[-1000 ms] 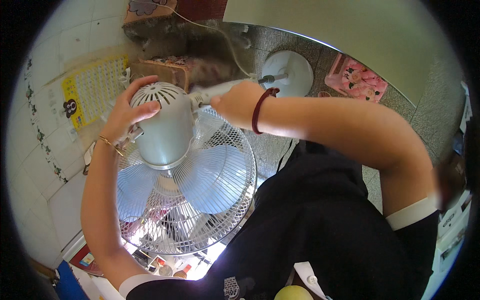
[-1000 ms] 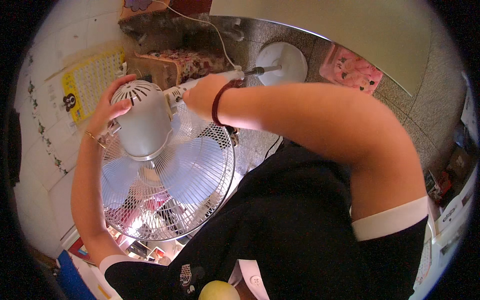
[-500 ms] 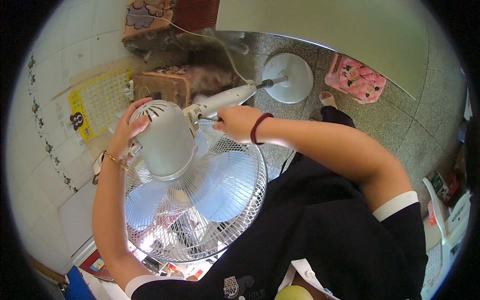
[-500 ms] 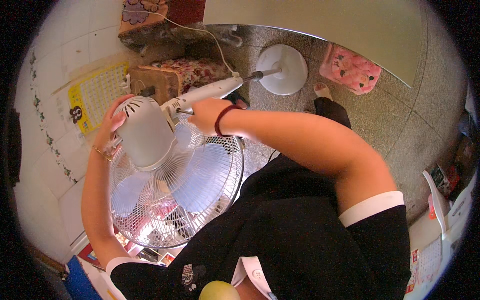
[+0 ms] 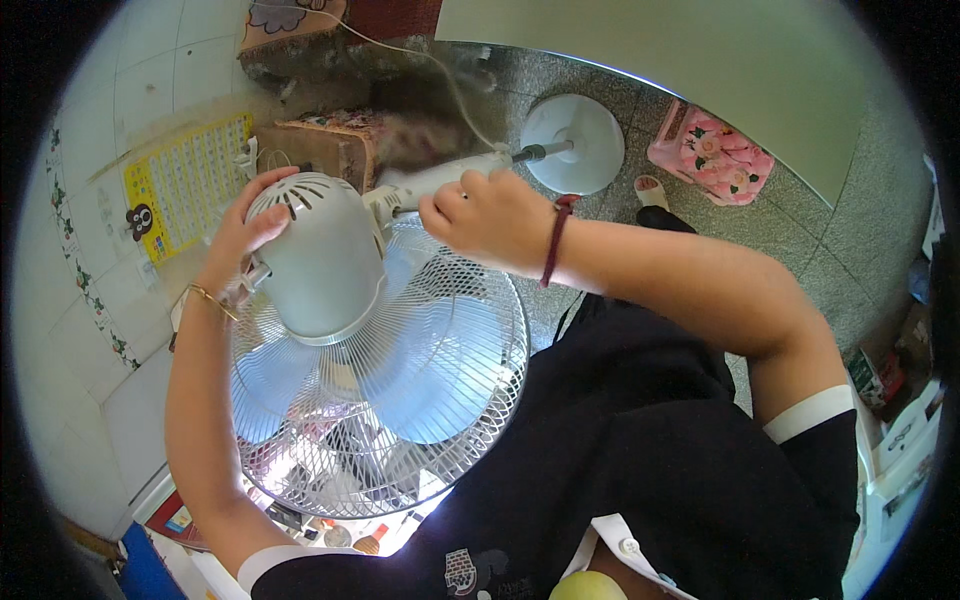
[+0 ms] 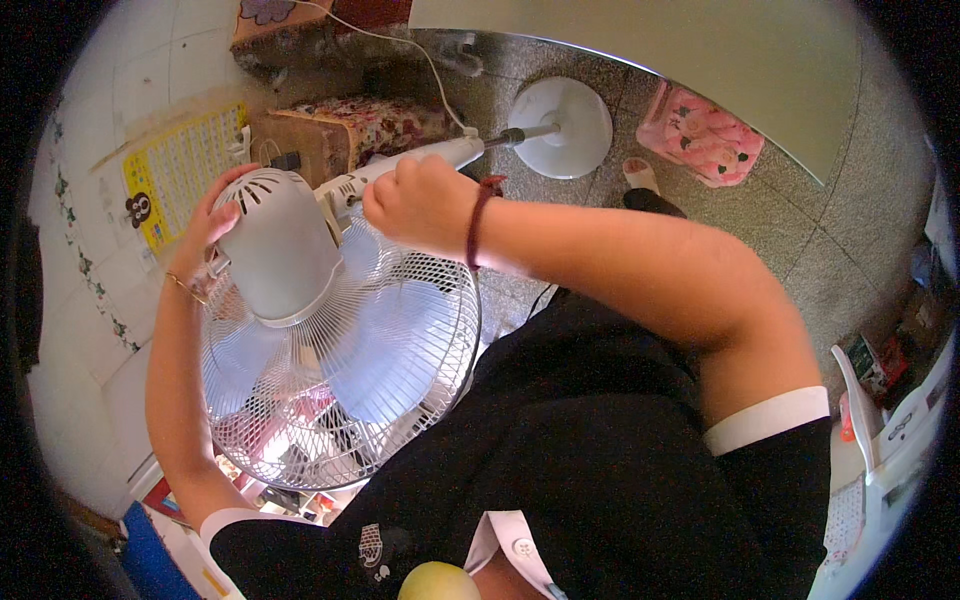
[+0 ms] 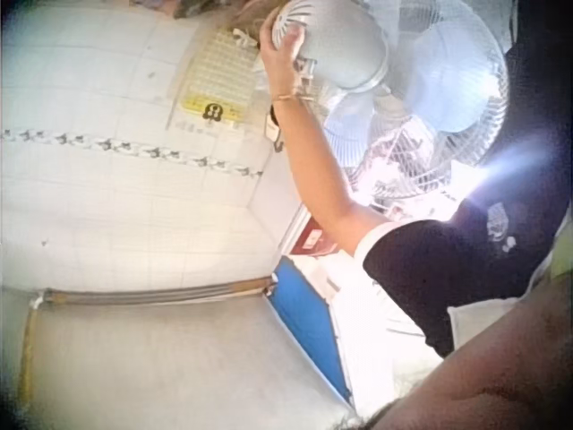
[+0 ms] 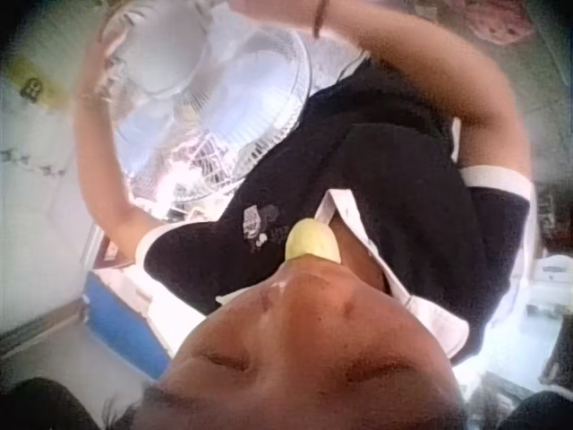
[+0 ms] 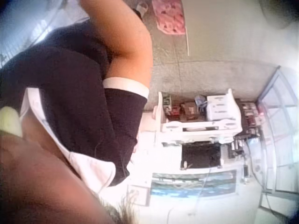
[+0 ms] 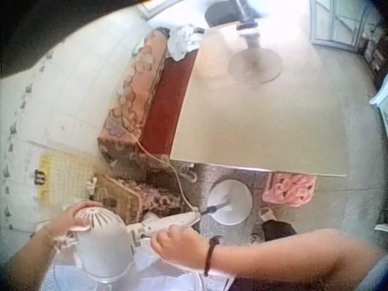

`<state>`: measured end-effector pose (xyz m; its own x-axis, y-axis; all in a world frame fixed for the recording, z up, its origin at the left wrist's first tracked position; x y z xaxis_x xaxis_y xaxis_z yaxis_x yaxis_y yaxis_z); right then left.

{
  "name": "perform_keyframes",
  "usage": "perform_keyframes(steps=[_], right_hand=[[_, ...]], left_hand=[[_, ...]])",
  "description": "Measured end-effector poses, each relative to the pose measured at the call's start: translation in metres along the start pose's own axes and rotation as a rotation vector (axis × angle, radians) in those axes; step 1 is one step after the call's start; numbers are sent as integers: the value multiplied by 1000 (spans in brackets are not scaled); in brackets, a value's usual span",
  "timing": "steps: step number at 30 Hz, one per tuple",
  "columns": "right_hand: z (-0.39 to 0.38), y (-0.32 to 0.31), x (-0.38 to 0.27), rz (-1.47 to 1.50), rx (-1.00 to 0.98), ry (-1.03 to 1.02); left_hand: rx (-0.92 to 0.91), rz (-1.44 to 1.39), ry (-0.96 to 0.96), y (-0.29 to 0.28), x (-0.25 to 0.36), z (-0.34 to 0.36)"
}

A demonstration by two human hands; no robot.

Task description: The person attempts to repair a standing fan by using a screwdriver to adjust the neck joint. They walk around the room to retrieve the tool and return to the fan, while also eating a piece of fruit. The person then searches through a drawer for additional items.

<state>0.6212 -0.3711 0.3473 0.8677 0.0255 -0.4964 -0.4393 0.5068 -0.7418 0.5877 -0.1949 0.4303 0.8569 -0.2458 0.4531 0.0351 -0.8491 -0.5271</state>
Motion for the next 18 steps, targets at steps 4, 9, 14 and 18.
perform_keyframes(steps=[4,9,14,18], right_hand=[[-7,18,-11,-142,-120,-175],[0,32,-7,64,-299,-18],[5,47,6,650,-520,364],[-1,74,19,1156,-233,578]], left_hand=[[18,-41,-19,-5,-9,0],[46,-52,-38,-3,-8,-1],[-17,23,25,-5,0,4],[-37,32,37,3,12,6]])
Point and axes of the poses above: each hand's wrist, its own z-axis towards the middle knuckle, its own y-axis out of the palm, x = y × z, the point moved 10 cm from there along z, towards the middle knuckle, and after that the axes turned 3 degrees about z, right-handed, at the moved point
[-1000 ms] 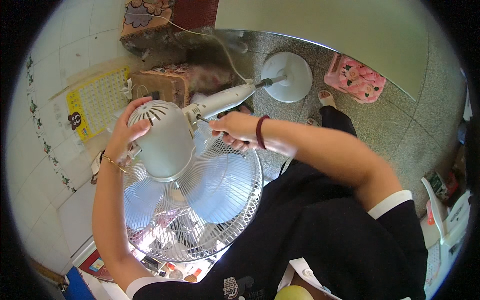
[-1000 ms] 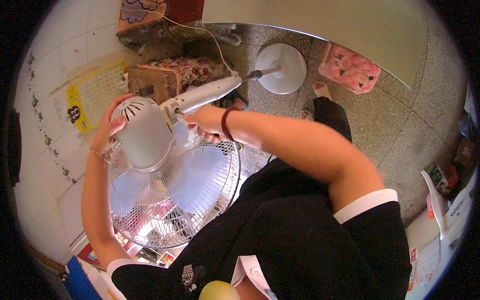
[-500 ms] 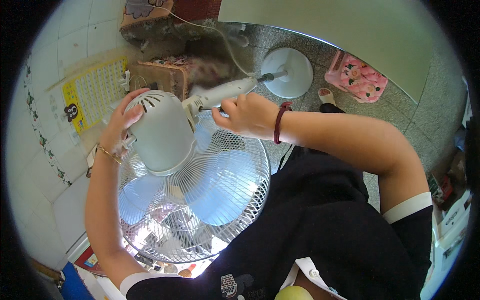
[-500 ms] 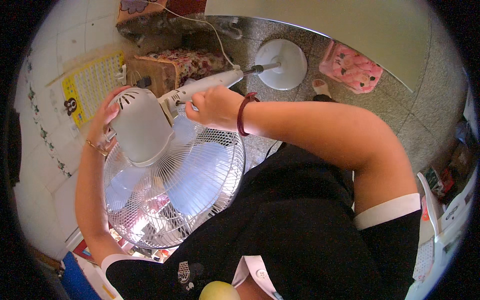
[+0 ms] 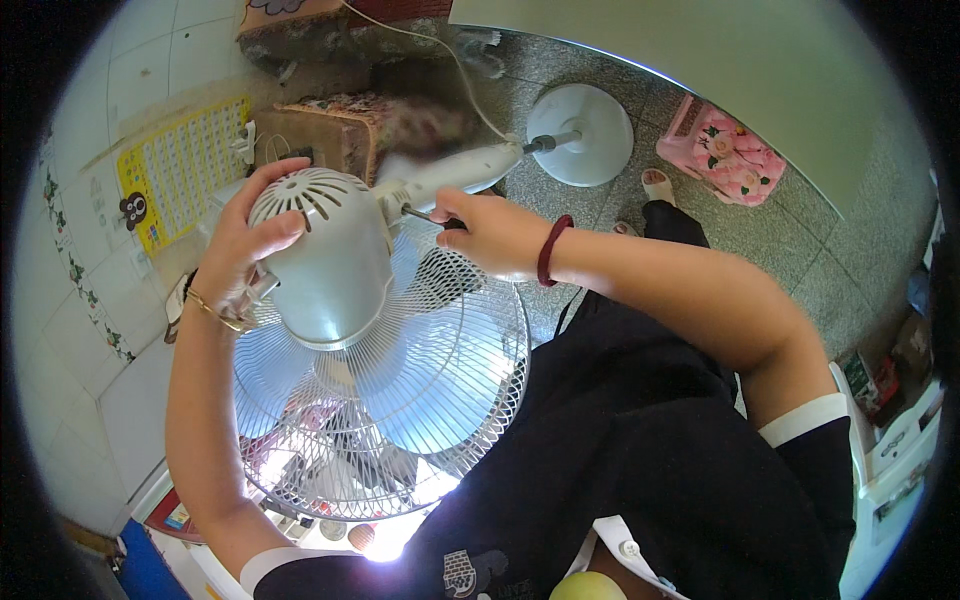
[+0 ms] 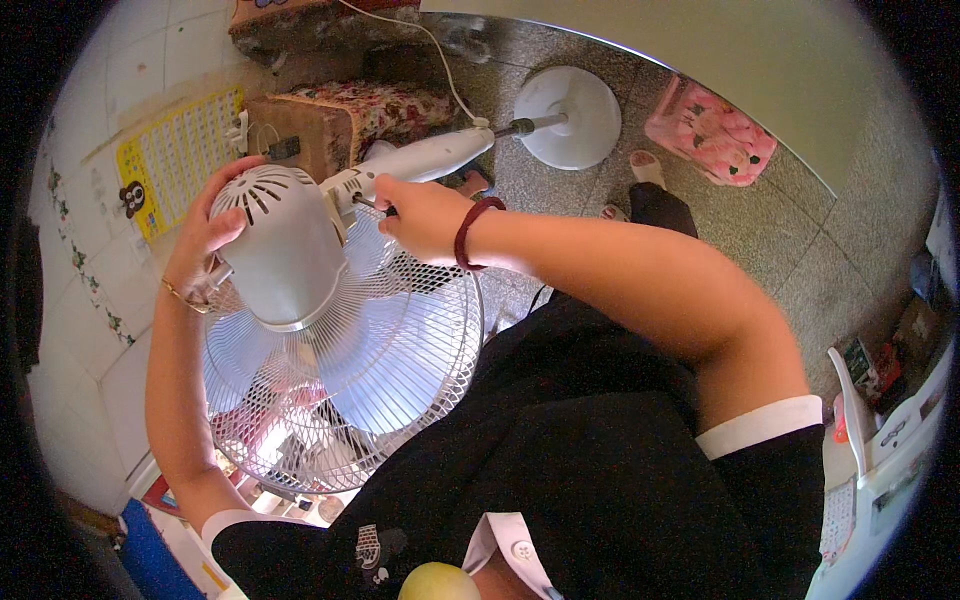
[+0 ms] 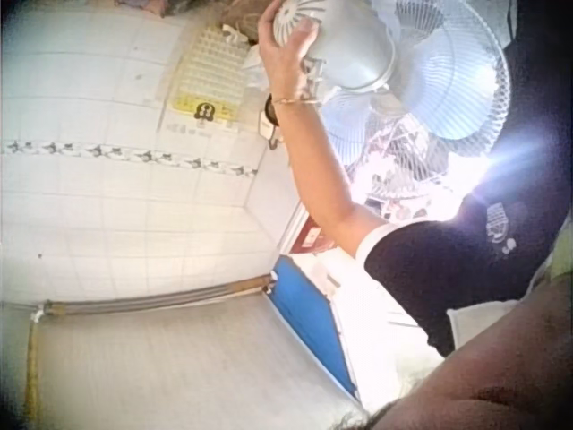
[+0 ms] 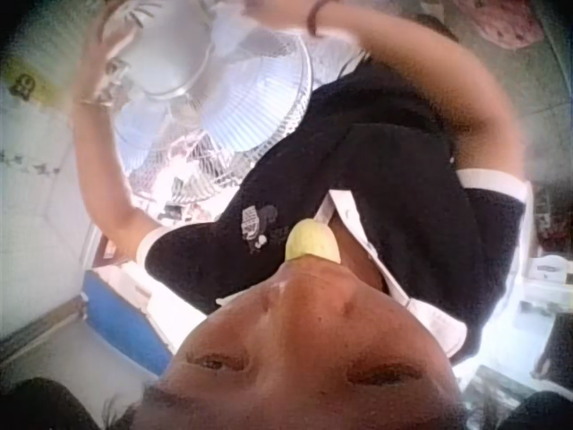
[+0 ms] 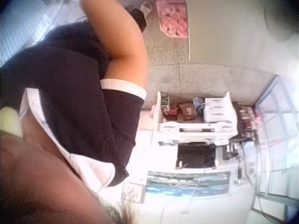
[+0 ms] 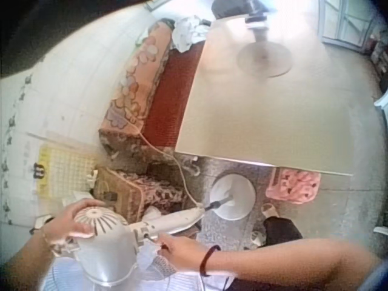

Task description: The person attempts to repair a standing fan by using a screwdriver to adjust the neck joint. They walk around the room to retrieve the tool and return to the fan, while also eating a piece of fruit. The person then searches through a drawer for additional items.

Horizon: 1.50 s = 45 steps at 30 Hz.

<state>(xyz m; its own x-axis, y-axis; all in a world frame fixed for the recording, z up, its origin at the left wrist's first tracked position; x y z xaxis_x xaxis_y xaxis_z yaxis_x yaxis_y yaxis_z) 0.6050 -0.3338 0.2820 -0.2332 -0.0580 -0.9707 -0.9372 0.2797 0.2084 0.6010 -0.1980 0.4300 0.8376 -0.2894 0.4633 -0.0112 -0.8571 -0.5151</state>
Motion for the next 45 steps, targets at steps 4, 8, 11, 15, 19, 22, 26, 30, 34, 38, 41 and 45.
perform_keyframes(steps=[4,8,11,15,19,22,26,30,34,38,41,45], right_hand=[[-7,24,22,489,-117,370],[-5,13,17,259,-121,292],[-10,-12,-33,-477,-29,-42],[-29,-2,-66,-1168,79,-543],[-32,-10,-62,-1330,155,-713],[-25,1,-50,-1359,12,-530],[-16,1,-38,-1095,-25,-283],[-12,-7,-21,-533,-27,9],[-3,0,2,-85,-22,199],[0,11,16,253,-34,310],[-9,22,20,541,-75,456],[-23,37,13,914,-149,608]], left_hand=[[7,18,4,-2,-3,-1],[9,21,3,-2,2,-1],[-1,21,-8,-1,0,-2],[28,-17,-17,-7,-5,-6],[61,-91,-28,-6,-10,-4],[71,-81,-19,-11,-19,0],[86,-72,-24,-11,-24,2],[46,-25,17,-8,-14,1],[24,-13,25,-7,-8,3],[5,10,52,-1,1,3],[-44,44,23,0,-1,5],[-35,31,24,-1,1,3]])
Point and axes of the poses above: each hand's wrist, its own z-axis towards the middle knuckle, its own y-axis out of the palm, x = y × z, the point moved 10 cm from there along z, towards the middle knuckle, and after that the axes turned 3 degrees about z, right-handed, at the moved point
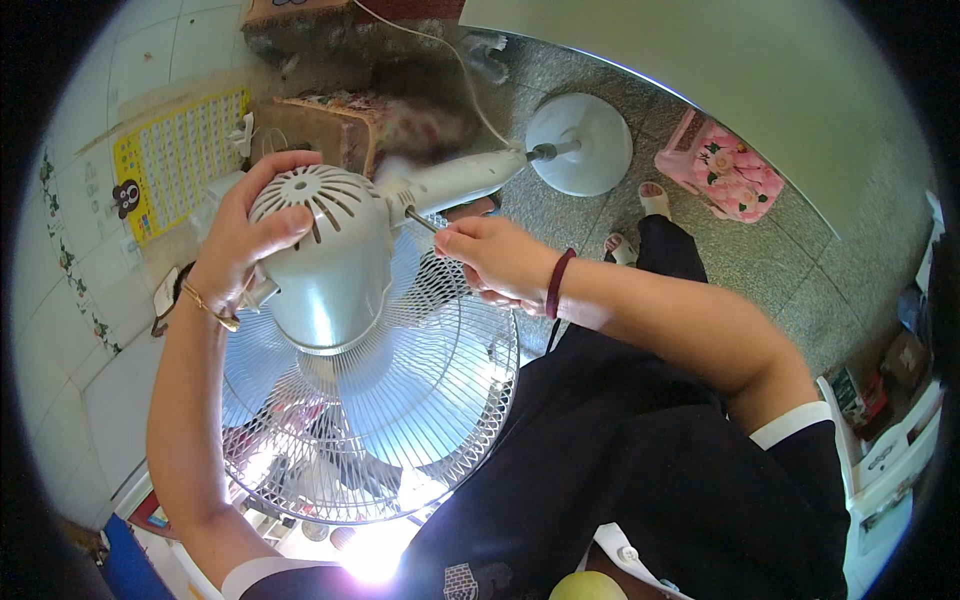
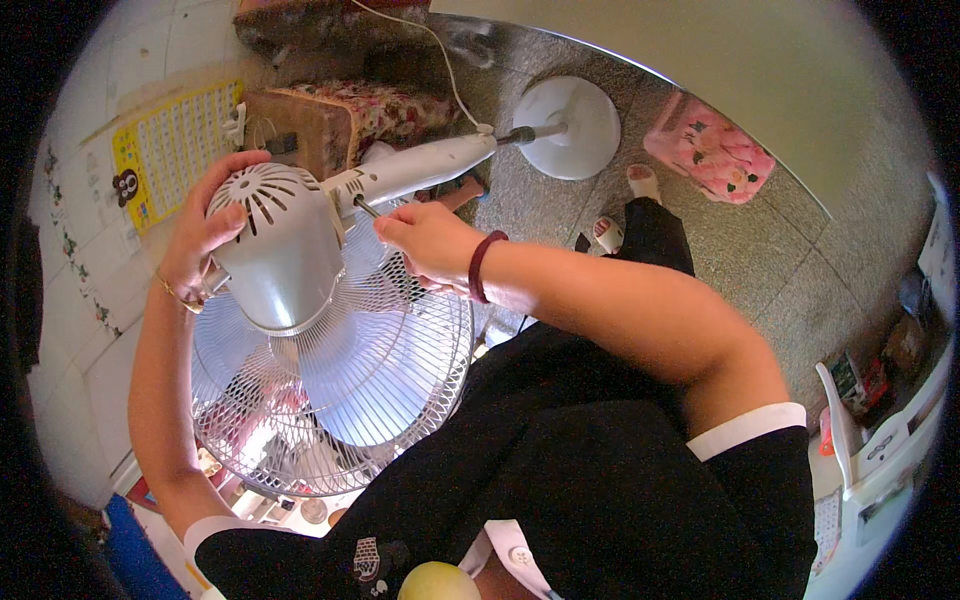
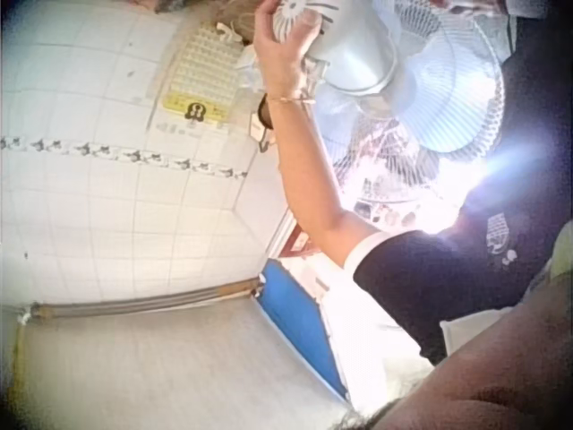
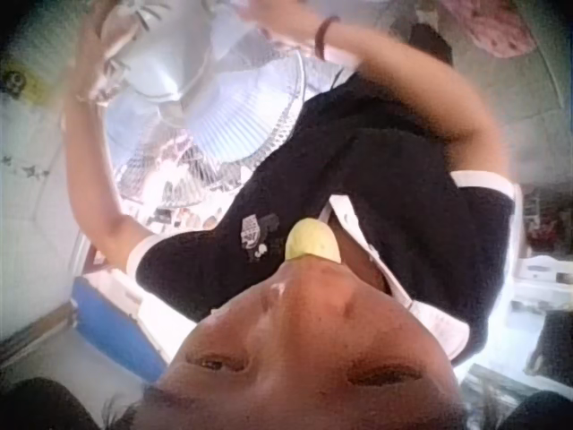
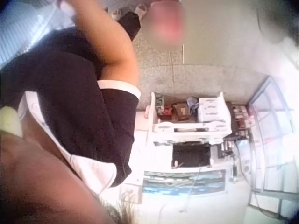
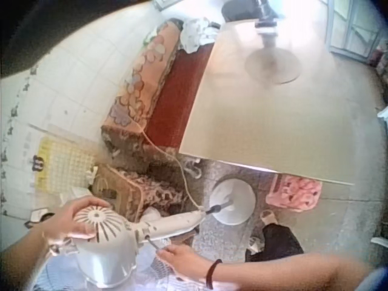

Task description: The person attempts to repair a standing fan by using a screwdriver to adjust the neck joint. They walk around the room to retrieve the tool and return to the fan, while also eating a piece of fruit. The person then searches through a drawer for additional items.

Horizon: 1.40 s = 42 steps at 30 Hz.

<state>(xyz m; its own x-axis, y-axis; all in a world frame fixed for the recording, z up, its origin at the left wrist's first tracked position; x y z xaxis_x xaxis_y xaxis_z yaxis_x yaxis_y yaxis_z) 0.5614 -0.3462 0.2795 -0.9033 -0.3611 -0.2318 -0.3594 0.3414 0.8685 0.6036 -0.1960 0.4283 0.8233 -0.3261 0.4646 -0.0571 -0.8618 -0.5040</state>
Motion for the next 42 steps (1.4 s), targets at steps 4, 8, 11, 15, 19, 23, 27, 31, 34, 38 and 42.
perform_keyframes(steps=[4,8,11,15,19,23,27,31,34,38,42], right_hand=[[-4,3,5,93,-38,95],[-5,6,3,177,-59,146],[-4,9,1,267,-111,168],[-2,10,1,402,-205,179],[-4,8,1,333,-206,217],[-2,3,6,240,-218,205],[0,-6,6,95,-191,160],[4,-17,-5,-124,-174,-18],[-3,-31,-29,-711,54,-764],[-26,-19,-43,-1247,139,-516],[-40,-3,-60,-1398,204,-768]], left_hand=[[28,-36,-7,3,2,-1],[-4,35,-35,17,17,-2],[-28,148,-18,21,27,1],[-53,182,-47,17,30,6],[-25,-51,-128,-2,4,11],[72,-201,-132,-16,-27,-8],[297,-347,-16,-27,-42,-23],[371,-623,69,-16,-34,-65],[278,-187,58,0,-46,-88],[363,218,-152,11,-76,-97],[461,261,-92,3,-66,-86]])
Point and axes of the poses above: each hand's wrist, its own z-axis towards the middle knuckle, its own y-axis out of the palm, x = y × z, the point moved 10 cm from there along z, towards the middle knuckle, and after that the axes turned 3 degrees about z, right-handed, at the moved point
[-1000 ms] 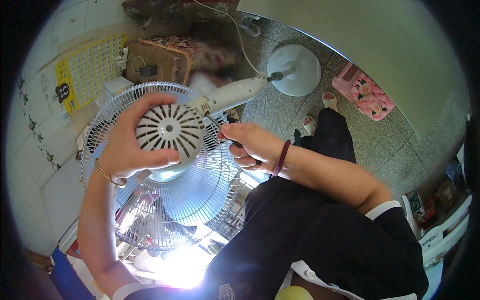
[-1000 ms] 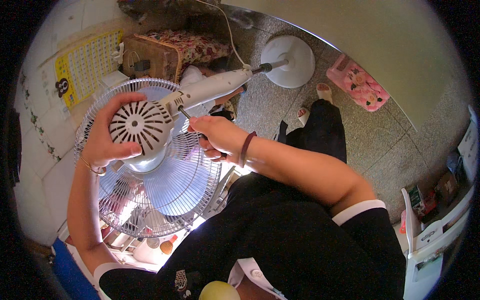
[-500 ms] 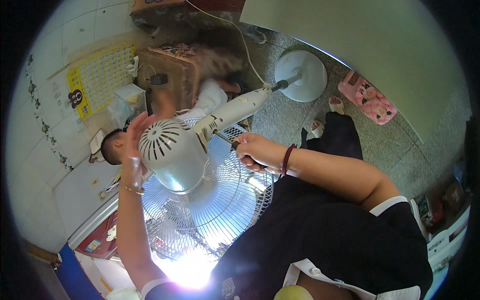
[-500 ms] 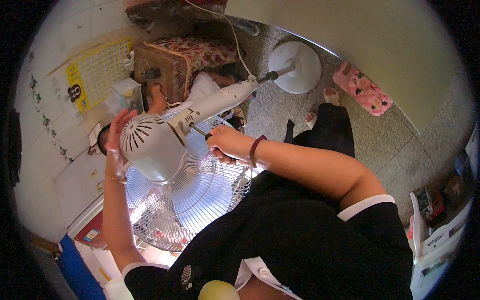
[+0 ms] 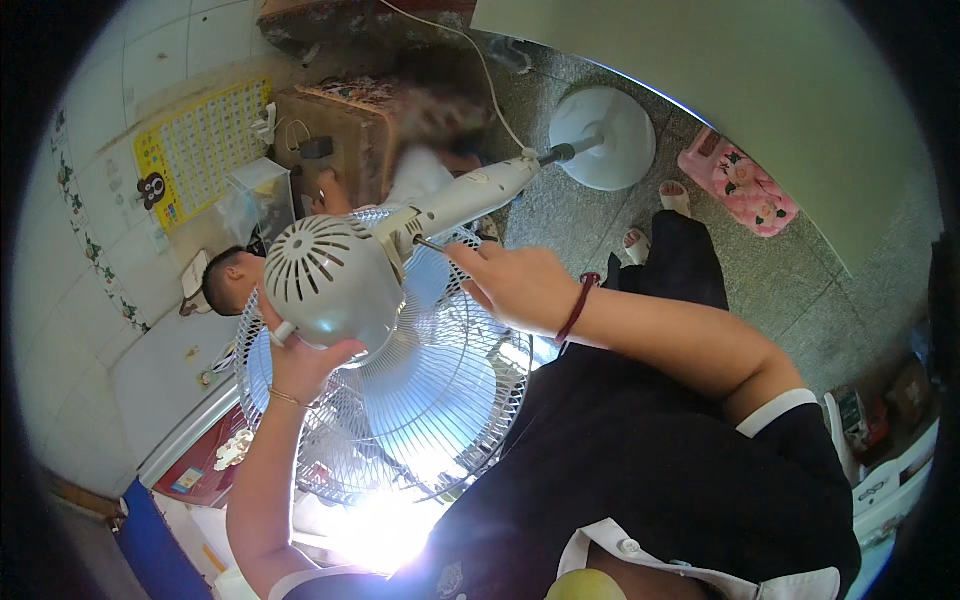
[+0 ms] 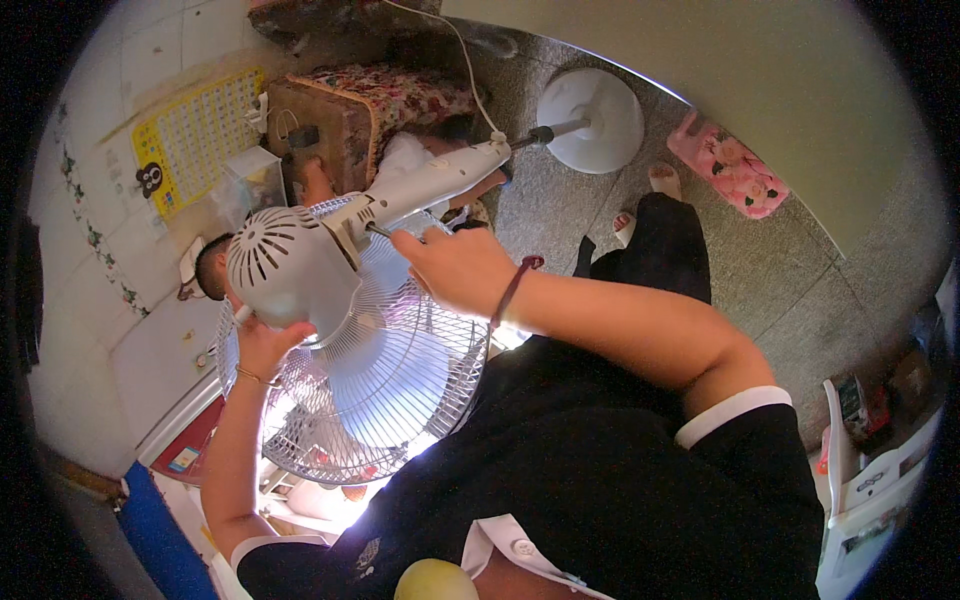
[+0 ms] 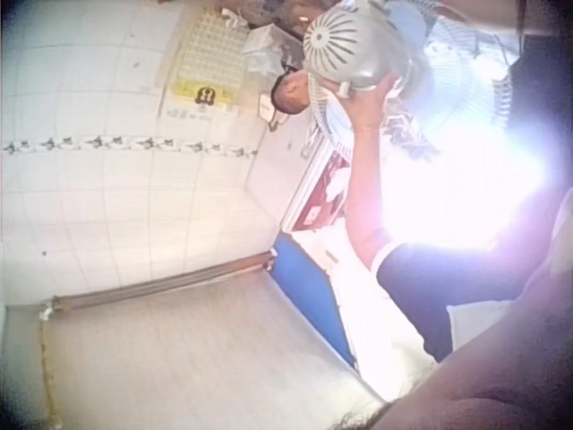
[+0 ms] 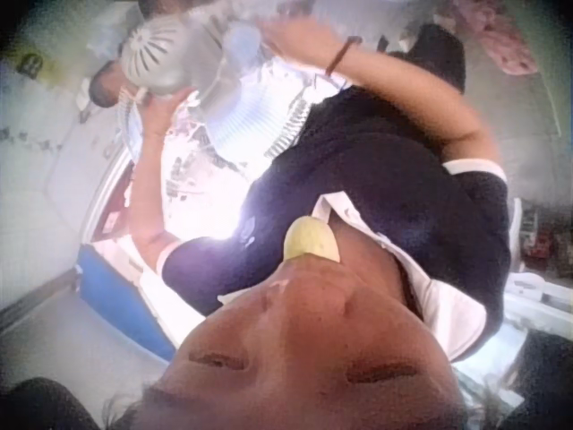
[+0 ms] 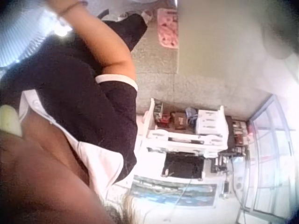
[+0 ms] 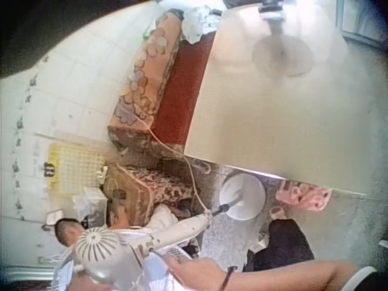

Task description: The person attempts to repair a standing fan by using a screwdriver to adjust the neck joint. They walk around the room to retrieve the tool and return to the fan, while also eating a piece of fruit. The person then searches through a drawer for additional items.

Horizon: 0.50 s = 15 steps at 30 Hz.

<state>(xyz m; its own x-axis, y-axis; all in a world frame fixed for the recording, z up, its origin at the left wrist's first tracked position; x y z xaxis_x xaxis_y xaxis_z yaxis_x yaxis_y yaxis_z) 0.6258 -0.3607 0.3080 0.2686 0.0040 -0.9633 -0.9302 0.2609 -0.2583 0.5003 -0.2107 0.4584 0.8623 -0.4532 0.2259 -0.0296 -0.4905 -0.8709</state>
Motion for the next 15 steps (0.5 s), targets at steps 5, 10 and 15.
perform_keyframes(steps=[5,10,15], right_hand=[[8,-8,2,3,20,-70],[14,-14,6,19,-37,-101],[22,-19,5,23,-125,-157]], left_hand=[[-58,96,124,0,51,15],[-168,119,68,-3,71,33],[-265,107,-63,-4,87,51]])
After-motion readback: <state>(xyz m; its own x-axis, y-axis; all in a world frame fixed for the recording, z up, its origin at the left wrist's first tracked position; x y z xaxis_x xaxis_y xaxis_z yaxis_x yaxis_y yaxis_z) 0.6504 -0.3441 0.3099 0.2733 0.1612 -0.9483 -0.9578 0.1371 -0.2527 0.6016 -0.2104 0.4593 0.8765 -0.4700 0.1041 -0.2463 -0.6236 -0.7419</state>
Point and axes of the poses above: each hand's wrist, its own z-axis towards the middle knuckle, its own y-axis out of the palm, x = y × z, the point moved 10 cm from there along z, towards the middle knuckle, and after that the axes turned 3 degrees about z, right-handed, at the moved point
